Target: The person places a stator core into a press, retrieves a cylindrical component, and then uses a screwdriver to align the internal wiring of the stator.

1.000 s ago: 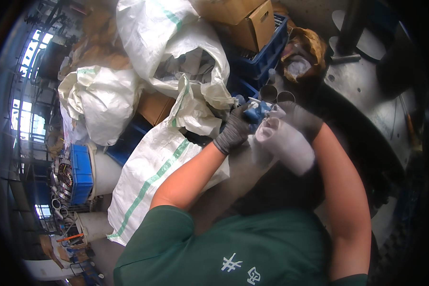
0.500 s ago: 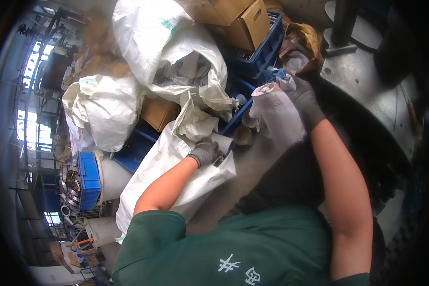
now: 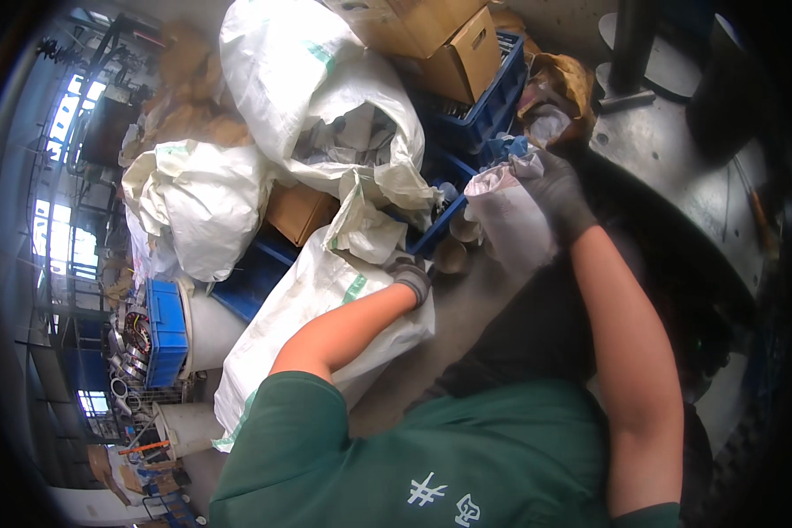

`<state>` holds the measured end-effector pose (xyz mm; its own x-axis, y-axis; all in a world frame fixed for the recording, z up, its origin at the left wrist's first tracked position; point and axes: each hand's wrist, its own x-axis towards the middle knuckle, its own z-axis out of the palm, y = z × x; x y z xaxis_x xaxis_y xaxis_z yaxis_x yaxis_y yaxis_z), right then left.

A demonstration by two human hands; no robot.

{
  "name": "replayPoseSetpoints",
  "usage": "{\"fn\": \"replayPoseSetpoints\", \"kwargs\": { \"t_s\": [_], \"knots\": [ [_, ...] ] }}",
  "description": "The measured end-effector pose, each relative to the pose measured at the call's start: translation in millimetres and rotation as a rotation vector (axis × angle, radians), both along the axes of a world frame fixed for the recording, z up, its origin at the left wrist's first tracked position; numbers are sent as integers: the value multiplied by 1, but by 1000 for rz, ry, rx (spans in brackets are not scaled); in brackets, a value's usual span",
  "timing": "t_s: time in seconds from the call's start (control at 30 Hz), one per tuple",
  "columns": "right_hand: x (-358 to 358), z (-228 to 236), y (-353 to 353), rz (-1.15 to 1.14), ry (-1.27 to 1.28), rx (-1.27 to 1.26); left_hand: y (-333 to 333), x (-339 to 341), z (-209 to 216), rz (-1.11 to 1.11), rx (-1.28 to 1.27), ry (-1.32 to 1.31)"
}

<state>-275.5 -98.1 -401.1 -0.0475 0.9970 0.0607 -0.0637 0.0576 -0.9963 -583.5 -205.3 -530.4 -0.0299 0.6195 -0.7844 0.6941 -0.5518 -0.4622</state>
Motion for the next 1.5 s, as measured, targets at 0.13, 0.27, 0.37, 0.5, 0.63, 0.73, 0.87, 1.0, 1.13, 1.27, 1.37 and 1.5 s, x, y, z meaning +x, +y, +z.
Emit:
{"fn": "replayPoseSetpoints", "kwargs": {
  "t_s": [0.13, 0.27, 0.37, 0.5, 0.63, 0.73, 0.87, 1.0, 1.13, 1.27, 1.37, 1.5],
  "knots": [
    [18, -13, 1, -34, 99, -25, 19, 38, -4, 70, -13, 96],
    [6, 1, -2, -26, -95, 47, 11, -8, -26, 143, 172, -213],
    [16, -2, -5, -57, -31, 7, 1, -13, 15, -38, 153, -397],
    [20, -3, -3, -68, -83, 16, -23, -14, 81, 199, 315, -702],
    [17, -11, 2, -47, -61, 43, -57, -58, 78, 371, 619, -426],
    [18, -7, 2, -56, -95, 52, -53, -123, 55, 628, 534, -664],
    [7, 0, 2, -17, -22, 43, -42, -189, 61, 1258, 722, -1196],
    [7, 5, -3, -5, -86, 47, -53, -131, 83, 1028, 519, -1507],
    [11, -3, -1, -42, -41, 32, -58, -12, 64, 548, 304, -1320],
    [20, 3, -10, -50, -43, 31, -42, 69, 24, 246, 137, -1143],
    [15, 1, -5, -41, -178, 29, -27, 81, -41, 323, 229, -1038],
    [14, -5, -3, -26, -151, 59, 5, 81, -46, 535, 390, -1291]
  ]
}}
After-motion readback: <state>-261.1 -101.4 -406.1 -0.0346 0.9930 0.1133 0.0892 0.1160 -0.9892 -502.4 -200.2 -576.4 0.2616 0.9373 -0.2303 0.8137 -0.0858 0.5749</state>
